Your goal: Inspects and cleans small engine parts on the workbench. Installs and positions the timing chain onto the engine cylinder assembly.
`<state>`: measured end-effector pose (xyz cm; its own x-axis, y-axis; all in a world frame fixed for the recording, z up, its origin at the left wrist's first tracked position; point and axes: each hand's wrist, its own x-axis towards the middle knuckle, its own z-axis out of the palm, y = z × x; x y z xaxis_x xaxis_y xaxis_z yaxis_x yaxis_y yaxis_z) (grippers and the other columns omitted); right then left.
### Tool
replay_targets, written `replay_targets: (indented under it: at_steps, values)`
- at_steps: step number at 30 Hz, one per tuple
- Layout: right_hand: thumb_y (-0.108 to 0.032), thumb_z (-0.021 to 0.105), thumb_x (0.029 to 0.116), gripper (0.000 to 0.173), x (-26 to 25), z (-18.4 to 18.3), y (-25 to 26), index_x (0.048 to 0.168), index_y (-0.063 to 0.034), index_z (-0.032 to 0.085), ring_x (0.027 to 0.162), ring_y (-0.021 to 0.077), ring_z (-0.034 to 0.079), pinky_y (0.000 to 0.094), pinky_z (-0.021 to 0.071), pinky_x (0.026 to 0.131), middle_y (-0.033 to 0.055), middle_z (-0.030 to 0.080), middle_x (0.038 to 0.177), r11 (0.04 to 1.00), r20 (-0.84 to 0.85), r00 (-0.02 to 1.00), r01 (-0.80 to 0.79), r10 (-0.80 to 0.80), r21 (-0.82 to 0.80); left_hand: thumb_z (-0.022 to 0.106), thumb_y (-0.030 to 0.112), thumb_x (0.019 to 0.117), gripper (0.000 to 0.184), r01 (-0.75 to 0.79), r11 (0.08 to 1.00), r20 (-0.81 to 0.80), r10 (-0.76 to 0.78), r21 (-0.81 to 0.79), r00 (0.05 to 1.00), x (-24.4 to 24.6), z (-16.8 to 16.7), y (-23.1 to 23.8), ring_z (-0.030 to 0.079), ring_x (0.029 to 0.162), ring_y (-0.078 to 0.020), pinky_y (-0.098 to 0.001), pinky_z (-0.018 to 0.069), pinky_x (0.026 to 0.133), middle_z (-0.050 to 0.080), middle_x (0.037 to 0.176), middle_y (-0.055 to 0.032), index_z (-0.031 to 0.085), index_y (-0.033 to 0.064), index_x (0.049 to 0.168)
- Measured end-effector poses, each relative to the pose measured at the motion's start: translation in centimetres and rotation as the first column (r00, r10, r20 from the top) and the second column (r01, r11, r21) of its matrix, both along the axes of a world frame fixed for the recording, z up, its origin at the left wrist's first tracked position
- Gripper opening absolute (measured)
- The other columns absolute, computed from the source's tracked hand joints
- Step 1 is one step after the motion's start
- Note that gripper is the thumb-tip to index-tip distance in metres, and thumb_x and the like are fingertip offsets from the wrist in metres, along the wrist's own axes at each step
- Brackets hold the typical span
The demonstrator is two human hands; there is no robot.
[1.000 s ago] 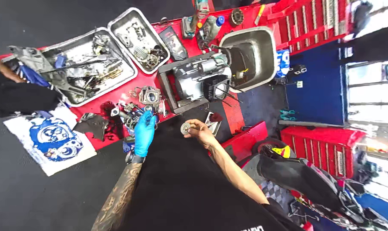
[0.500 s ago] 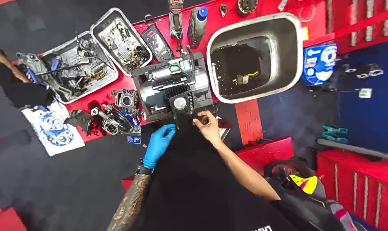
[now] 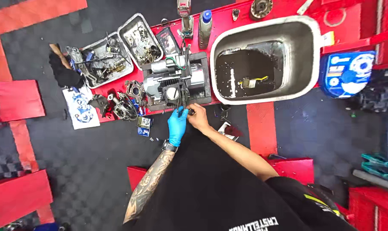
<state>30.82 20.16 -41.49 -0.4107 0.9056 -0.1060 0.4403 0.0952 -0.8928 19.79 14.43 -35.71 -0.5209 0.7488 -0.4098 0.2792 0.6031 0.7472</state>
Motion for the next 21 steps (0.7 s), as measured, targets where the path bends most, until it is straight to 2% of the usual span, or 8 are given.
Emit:
replay_targets:
  at_steps: [4, 8, 10, 12, 14, 16, 19, 21]
  values:
    - [-0.022, 0.078, 0.0812, 0.019, 0.6, 2.1, -0.4, 0.093, -0.0071, 0.076, 0.079, 0.0146, 0.068, 0.0358, 0.0574, 0.072, 0.005, 0.071, 0.087, 0.997, -0.067, 0.995, -0.067, 0.07, 0.04, 0.067, 0.031, 0.0997, 0.029, -0.123, 0.991, -0.058, 0.126, 0.05, 0.99, 1.9, 1.2, 0.3, 0.074, 0.096, -0.0131, -0.0368, 0.0591, 0.094, 0.077, 0.102, -0.0066, 0.077, 0.0069, 0.113]
    - [-0.019, 0.079, 0.08, 0.015, 1.7, 3.4, 0.4, 0.087, -0.0068, 0.073, 0.074, 0.0144, 0.065, 0.0354, 0.0554, 0.067, 0.0048, 0.068, 0.083, 0.989, -0.102, 0.984, -0.142, 0.146, 0.051, 0.062, 0.034, 0.1013, 0.03, -0.093, 0.995, -0.24, 0.095, 0.017, 0.966, 2.9, 3.0, 0.4, 0.075, 0.091, -0.0151, -0.0404, 0.0595, 0.089, 0.078, 0.096, -0.005, 0.079, 0.0118, 0.113]
    - [-0.02, 0.078, 0.0803, 0.017, 2.3, 4.2, 1.0, 0.091, -0.007, 0.073, 0.078, 0.0139, 0.065, 0.035, 0.0555, 0.07, 0.0047, 0.069, 0.086, 0.972, -0.113, 0.965, -0.234, 0.236, 0.031, 0.056, 0.035, 0.1031, 0.033, -0.041, 0.998, -0.383, 0.018, -0.052, 0.924, 3.1, 4.0, 0.6, 0.075, 0.091, -0.0208, -0.0468, 0.0594, 0.087, 0.078, 0.096, -0.0069, 0.078, 0.0127, 0.115]
    - [-0.022, 0.078, 0.081, 0.023, 2.9, 4.7, 2.0, 0.098, -0.0079, 0.074, 0.084, 0.013, 0.067, 0.0346, 0.0567, 0.076, 0.0046, 0.072, 0.092, 0.946, -0.119, 0.938, -0.325, 0.324, 0.015, 0.052, 0.034, 0.1042, 0.036, 0.013, 0.997, -0.551, -0.051, -0.073, 0.833, 3.3, 4.4, 0.9, 0.076, 0.087, -0.0257, -0.0505, 0.0602, 0.08, 0.078, 0.093, -0.0088, 0.079, 0.0121, 0.114]
    - [-0.026, 0.079, 0.0819, 0.028, 3.6, 4.7, 3.2, 0.104, -0.0096, 0.076, 0.085, 0.0118, 0.068, 0.034, 0.0565, 0.078, 0.0039, 0.074, 0.097, 0.928, -0.115, 0.923, -0.371, 0.368, -0.007, 0.053, 0.03, 0.1041, 0.035, 0.045, 0.999, -0.708, -0.036, -0.006, 0.705, 3.9, 4.3, 1.1, 0.077, 0.079, -0.0273, -0.0486, 0.0617, 0.071, 0.078, 0.087, -0.0107, 0.079, 0.0078, 0.111]
    - [-0.026, 0.08, 0.0835, 0.031, 4.4, 4.8, 4.7, 0.11, -0.0111, 0.074, 0.083, 0.01, 0.067, 0.0321, 0.0566, 0.076, 0.003, 0.074, 0.101, 0.917, -0.141, 0.915, -0.391, 0.379, -0.071, 0.056, 0.025, 0.1027, 0.032, 0.035, 0.997, -0.79, 0.028, 0.063, 0.612, 4.7, 4.6, 1.4, 0.075, 0.07, -0.0264, -0.0451, 0.0612, 0.063, 0.077, 0.08, -0.0111, 0.079, 0.0042, 0.109]
    - [-0.032, 0.08, 0.0852, 0.036, 4.7, 5.0, 7.1, 0.114, -0.0116, 0.073, 0.077, 0.0085, 0.064, 0.0303, 0.0548, 0.072, 0.0022, 0.072, 0.097, 0.899, -0.224, 0.904, -0.403, 0.363, -0.171, 0.057, 0.024, 0.1032, 0.031, -0.022, 0.997, -0.821, 0.074, 0.075, 0.565, 5.5, 5.6, 2.1, 0.073, 0.064, -0.0259, -0.0439, 0.0598, 0.058, 0.074, 0.075, -0.0108, 0.077, 0.0021, 0.111]
    - [-0.04, 0.078, 0.0895, 0.04, 5.0, 5.3, 8.5, 0.117, -0.0113, 0.071, 0.078, 0.0096, 0.066, 0.0314, 0.0577, 0.073, 0.003, 0.072, 0.1, 0.867, -0.269, 0.9, -0.414, 0.343, -0.277, 0.057, 0.022, 0.1038, 0.03, -0.087, 0.993, -0.763, 0.116, 0.079, 0.636, 6.2, 6.0, 2.5, 0.074, 0.066, -0.0236, -0.0434, 0.0609, 0.061, 0.075, 0.079, -0.0107, 0.074, 0.0002, 0.116]
